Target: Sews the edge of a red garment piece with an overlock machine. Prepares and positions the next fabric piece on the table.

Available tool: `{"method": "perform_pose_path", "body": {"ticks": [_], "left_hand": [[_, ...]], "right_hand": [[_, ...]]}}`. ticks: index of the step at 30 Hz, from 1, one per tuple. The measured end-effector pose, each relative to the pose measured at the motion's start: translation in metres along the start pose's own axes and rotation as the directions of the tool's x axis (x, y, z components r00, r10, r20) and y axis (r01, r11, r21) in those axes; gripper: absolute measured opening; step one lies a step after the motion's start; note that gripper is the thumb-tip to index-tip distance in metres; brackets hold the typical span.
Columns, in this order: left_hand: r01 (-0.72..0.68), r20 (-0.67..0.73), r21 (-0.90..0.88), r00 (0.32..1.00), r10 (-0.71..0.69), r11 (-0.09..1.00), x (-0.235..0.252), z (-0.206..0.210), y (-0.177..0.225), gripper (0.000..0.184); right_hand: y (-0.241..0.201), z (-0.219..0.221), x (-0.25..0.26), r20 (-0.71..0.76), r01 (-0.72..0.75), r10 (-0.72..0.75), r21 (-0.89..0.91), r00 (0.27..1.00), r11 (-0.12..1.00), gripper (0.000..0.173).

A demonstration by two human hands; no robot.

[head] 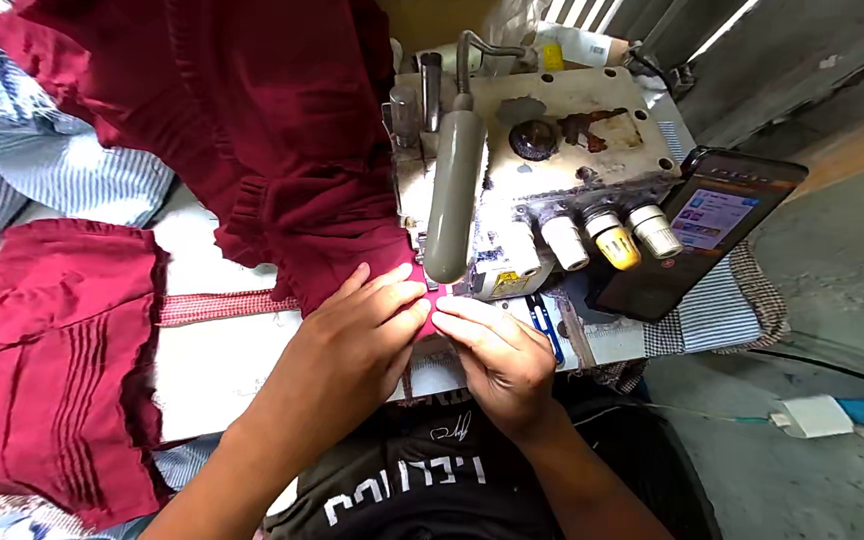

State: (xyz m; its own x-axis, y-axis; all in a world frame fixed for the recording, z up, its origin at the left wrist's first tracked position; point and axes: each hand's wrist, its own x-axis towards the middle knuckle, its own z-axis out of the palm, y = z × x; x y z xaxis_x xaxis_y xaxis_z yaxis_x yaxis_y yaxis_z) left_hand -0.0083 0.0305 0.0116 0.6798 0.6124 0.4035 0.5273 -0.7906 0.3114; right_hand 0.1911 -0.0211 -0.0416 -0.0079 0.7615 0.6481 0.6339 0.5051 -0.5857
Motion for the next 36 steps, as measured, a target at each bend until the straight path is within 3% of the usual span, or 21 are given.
{"method": "perform_pose_path", "body": {"ticks": [12,17,22,24,29,33,36], "left_hand": [[0.095,-0.013,0.030,0.995,-0.095,0.995,0.026,-0.004,-0.016,0.023],[0.146,-0.057,0.033,0.988,-0.144,0.989,0.037,-0.003,-0.023,0.017],[0.251,-0.133,-0.017,0.959,-0.251,0.968,0.047,0.006,-0.022,0.017],[0.278,-0.143,-0.025,0.950,-0.279,0.960,0.047,0.011,-0.023,0.022],[0.327,-0.149,-0.046,0.932,-0.331,0.944,0.040,0.017,-0.018,0.031],[0.337,-0.193,-0.041,0.921,-0.339,0.940,0.018,0.026,-0.014,0.042],[0.319,-0.135,-0.065,0.936,-0.326,0.945,0.004,0.012,-0.019,0.043]], "right_hand": [[0.003,0.000,-0.016,0.011,-0.104,0.104,-0.007,0.995,0.995,0.021],[0.009,-0.026,-0.041,-0.036,-0.107,0.107,0.012,0.994,0.994,0.021],[0.023,-0.061,-0.064,-0.144,-0.241,0.221,-0.141,0.965,0.960,0.022],[0.028,-0.070,-0.069,-0.204,-0.318,0.278,-0.198,0.939,0.927,0.026],[0.038,-0.077,-0.074,-0.201,-0.462,0.417,-0.304,0.886,0.833,0.059],[0.037,-0.074,-0.071,-0.217,-0.454,0.402,-0.332,0.890,0.827,0.060],[0.035,-0.073,-0.071,-0.223,-0.437,0.385,-0.287,0.896,0.852,0.058]]}}
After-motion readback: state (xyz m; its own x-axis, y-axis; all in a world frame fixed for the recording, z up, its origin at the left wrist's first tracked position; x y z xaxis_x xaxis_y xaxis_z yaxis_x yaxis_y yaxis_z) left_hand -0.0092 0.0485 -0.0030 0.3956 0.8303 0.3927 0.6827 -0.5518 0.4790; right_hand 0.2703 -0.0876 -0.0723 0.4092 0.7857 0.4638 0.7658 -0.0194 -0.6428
